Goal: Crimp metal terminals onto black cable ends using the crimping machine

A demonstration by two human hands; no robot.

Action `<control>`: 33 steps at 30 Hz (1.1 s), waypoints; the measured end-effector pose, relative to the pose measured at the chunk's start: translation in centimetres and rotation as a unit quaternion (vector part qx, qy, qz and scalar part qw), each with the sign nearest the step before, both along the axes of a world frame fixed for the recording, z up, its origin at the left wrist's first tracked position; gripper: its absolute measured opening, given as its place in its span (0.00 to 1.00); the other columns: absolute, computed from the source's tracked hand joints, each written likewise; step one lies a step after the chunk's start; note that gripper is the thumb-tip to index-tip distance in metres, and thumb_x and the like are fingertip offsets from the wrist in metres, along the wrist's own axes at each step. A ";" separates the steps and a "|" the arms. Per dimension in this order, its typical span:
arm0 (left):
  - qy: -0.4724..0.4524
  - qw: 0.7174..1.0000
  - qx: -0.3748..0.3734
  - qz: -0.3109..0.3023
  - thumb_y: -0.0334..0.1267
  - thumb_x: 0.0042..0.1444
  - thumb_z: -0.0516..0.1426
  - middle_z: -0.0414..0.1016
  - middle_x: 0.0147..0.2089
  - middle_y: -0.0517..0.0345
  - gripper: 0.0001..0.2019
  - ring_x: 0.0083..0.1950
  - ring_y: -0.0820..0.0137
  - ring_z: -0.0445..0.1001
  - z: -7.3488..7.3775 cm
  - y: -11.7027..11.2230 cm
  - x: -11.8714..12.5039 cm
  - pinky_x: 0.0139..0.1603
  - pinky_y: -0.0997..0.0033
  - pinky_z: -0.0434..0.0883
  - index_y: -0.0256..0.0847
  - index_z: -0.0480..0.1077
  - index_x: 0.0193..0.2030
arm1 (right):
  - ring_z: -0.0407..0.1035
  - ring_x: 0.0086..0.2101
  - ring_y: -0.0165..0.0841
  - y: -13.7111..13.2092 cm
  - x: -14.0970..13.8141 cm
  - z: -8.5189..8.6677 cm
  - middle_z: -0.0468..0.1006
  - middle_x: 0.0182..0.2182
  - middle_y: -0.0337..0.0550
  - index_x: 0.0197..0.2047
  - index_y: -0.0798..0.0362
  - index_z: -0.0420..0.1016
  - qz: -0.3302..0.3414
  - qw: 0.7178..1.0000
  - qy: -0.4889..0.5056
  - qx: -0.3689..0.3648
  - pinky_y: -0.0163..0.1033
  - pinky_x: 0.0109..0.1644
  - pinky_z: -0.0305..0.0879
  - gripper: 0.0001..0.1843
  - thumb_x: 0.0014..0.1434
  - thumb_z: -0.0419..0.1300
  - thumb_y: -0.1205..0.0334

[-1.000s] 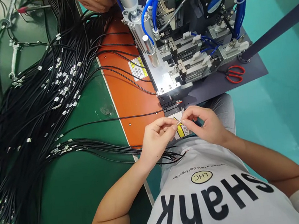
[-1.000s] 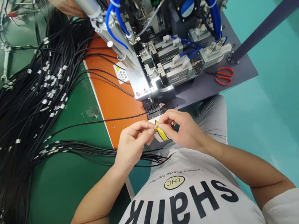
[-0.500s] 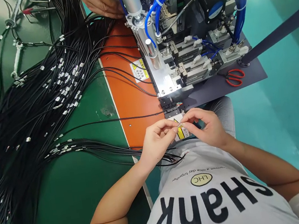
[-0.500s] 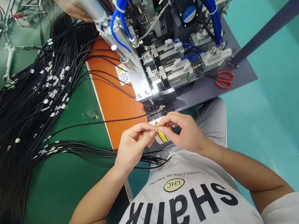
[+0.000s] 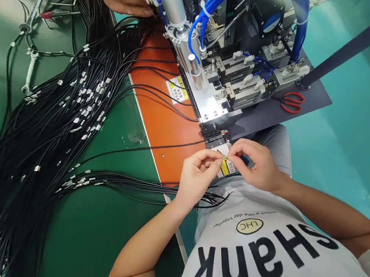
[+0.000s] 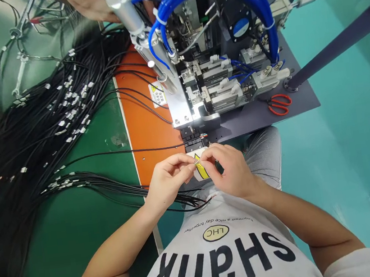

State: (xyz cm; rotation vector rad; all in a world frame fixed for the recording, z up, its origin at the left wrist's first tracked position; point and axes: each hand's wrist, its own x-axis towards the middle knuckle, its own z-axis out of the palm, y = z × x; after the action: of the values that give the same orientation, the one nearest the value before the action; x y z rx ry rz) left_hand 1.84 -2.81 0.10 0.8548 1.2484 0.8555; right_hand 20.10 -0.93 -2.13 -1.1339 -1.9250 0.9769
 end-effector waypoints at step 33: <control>0.038 0.999 0.024 0.003 0.41 0.58 0.63 0.69 0.29 0.61 0.09 0.27 0.78 0.61 -0.4 -0.6 0.7 0.28 0.76 0.60 0.36 0.74 0.34 | 0.67 0.28 0.28 -0.5 -0.3 0.1 0.79 0.34 0.40 0.36 0.49 0.80 -0.069 0.986 0.100 -0.112 0.36 0.31 0.64 0.02 0.60 0.64 0.63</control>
State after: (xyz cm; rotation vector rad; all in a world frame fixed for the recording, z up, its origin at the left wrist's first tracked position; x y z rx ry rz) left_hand 2.52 -3.39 -0.30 0.9287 1.3013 0.8679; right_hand 19.81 -1.44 -2.04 -1.2257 -1.5859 1.2055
